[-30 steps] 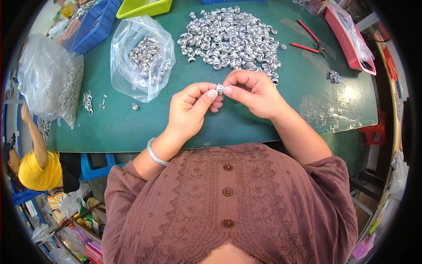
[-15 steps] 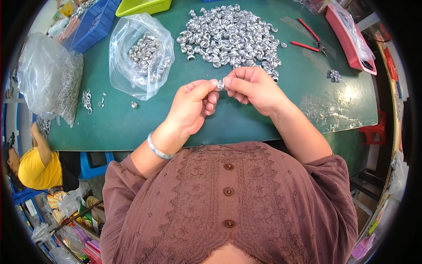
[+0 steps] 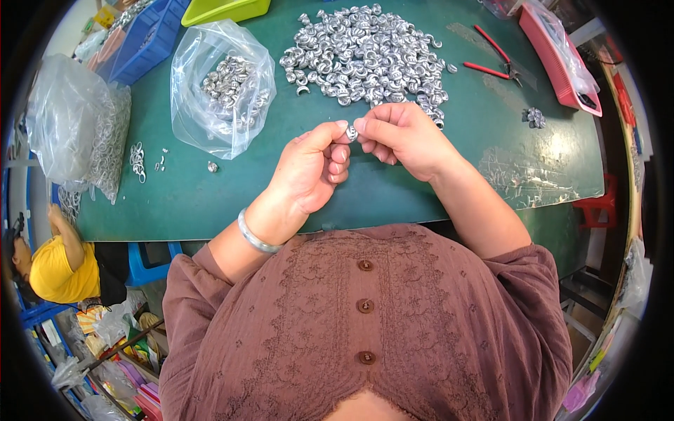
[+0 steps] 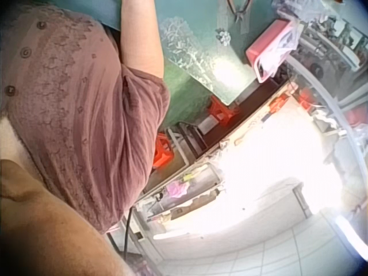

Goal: The person picks up small metal components from a pile on a green table and uses red-handled pliers to crimp or join them by hand.

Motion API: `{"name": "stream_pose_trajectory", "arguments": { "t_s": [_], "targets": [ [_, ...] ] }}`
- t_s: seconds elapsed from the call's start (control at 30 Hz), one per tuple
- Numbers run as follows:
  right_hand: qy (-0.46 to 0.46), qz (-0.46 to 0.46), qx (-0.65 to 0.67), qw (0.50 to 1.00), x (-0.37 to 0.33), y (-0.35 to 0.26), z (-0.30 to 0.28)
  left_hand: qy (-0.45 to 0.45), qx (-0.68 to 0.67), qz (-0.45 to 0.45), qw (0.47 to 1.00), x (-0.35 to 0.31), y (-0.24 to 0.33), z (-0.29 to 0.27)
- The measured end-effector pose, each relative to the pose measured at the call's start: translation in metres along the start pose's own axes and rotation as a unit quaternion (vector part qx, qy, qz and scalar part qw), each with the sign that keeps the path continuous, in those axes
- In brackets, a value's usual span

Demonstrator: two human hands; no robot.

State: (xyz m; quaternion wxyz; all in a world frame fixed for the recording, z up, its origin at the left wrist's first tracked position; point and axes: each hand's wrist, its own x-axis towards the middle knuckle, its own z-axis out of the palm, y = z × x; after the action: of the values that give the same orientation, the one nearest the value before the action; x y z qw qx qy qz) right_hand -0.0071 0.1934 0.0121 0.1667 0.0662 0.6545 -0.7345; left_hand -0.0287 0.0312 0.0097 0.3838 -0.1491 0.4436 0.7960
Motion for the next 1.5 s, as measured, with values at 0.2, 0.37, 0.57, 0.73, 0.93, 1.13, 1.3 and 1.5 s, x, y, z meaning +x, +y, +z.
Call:
{"name": "stream_pose_trajectory", "arguments": {
  "t_s": [0.2,0.37,0.57,0.73,0.93,1.13,1.3,1.5],
  "targets": [
    [-0.005,0.037,0.074,0.997,0.002,0.001,-0.003,0.008,-0.011,0.002,1.000,-0.001,-0.001,0.005],
    [0.053,-0.170,-0.094,0.979,0.007,0.013,-0.003,0.013,-0.039,-0.002,0.999,0.003,-0.002,0.004],
    [-0.011,-0.215,-0.117,0.970,0.008,0.014,-0.010,-0.005,-0.049,-0.003,0.999,0.001,-0.002,0.004],
    [-0.014,-0.125,-0.093,0.988,0.004,0.008,-0.010,-0.014,-0.055,-0.003,0.998,0.000,-0.002,0.001],
    [-0.017,-0.118,-0.081,0.990,0.006,0.010,-0.011,-0.043,-0.047,0.006,0.998,-0.003,-0.003,-0.003],
    [-0.022,-0.130,-0.087,0.987,0.005,0.011,-0.010,-0.026,-0.026,0.010,0.999,-0.005,-0.002,-0.001],
    [-0.019,-0.124,-0.092,0.988,0.002,0.009,-0.009,-0.033,0.016,0.035,0.999,-0.006,-0.001,-0.003],
    [-0.018,-0.107,-0.075,0.991,-0.001,0.003,-0.005,-0.022,0.076,0.079,0.994,-0.002,-0.003,-0.008]
  ]
}}
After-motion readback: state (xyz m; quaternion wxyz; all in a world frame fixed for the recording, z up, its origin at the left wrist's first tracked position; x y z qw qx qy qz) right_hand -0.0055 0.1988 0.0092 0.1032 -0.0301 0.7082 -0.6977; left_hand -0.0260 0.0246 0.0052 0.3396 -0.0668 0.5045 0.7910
